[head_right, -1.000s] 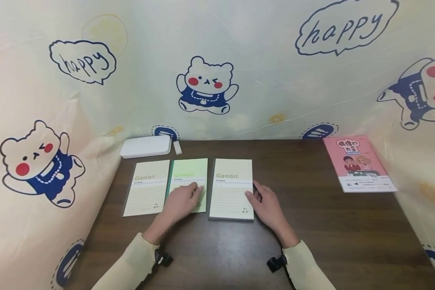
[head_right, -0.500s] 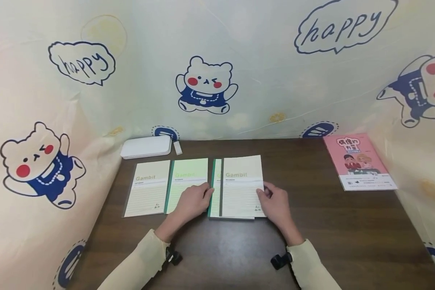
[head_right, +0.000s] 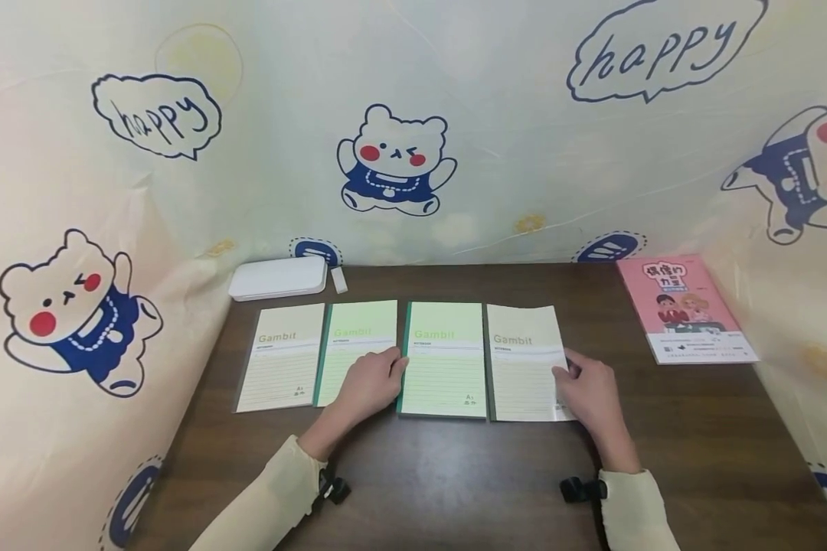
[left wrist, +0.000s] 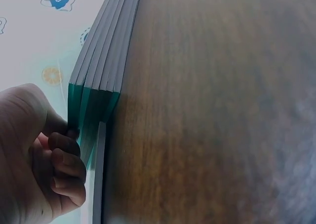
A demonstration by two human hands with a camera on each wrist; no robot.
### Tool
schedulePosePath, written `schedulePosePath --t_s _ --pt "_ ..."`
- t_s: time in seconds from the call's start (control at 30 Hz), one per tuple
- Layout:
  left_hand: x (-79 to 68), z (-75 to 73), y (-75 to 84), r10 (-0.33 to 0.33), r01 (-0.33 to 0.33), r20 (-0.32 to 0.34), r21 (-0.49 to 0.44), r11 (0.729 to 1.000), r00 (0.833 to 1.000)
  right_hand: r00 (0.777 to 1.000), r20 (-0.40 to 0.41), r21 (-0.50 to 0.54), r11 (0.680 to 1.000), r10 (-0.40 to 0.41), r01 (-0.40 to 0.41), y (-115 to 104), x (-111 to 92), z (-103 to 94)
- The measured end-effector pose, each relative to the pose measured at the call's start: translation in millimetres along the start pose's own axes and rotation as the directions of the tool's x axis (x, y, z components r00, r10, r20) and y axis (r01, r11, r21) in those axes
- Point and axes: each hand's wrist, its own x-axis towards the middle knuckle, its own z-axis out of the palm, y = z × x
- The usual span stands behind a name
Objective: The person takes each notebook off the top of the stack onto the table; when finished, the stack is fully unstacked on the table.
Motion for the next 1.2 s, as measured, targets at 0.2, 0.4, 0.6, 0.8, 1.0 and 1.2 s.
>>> schedulePosePath --t_s 0.2,0.4,0.6,0.8,1.0,1.2 --pt "0.5 -3.6 -2.8 0.025 -0.024 -0.019 0.034 0.999 1.0 1.0 0.001 -0.027 1.0 -0.001 0.001 9.3 -3.4 -0.8" --pt "-1.0 -4.2 -5.6 0.027 -0.026 -0.015 0.038 0.999 1.0 0.999 0.041 -0.059 0.998 -0.034 0.036 2.9 -6.5 8.3" --pt "-2.8 -2.8 -6.1 0.014 -0.013 -0.028 0.033 0.999 1.0 0.993 0.047 -0.216 0.97 -0.104 0.112 -1.8 -5.7 3.8" --pt "-1.0 -2.0 -4.4 0.014 -0.013 -0.02 0.03 0.999 1.0 0.989 -0.054 -0.185 0.975 -0.138 0.126 -15.9 -0.4 6.6" --pt "-0.4 -1.3 -3.6 0.006 -0.005 -0.012 0.031 1.0 1.0 0.954 -0.028 -0.108 0.949 -0.299 0.295 -56.8 5.8 38.3" --pt "1.3 -0.8 -2.9 0.004 -0.004 0.003 -0.001 1.0 1.0 0.943 0.186 -0.181 0.934 -0.276 0.309 -85.7 7.4 63.8"
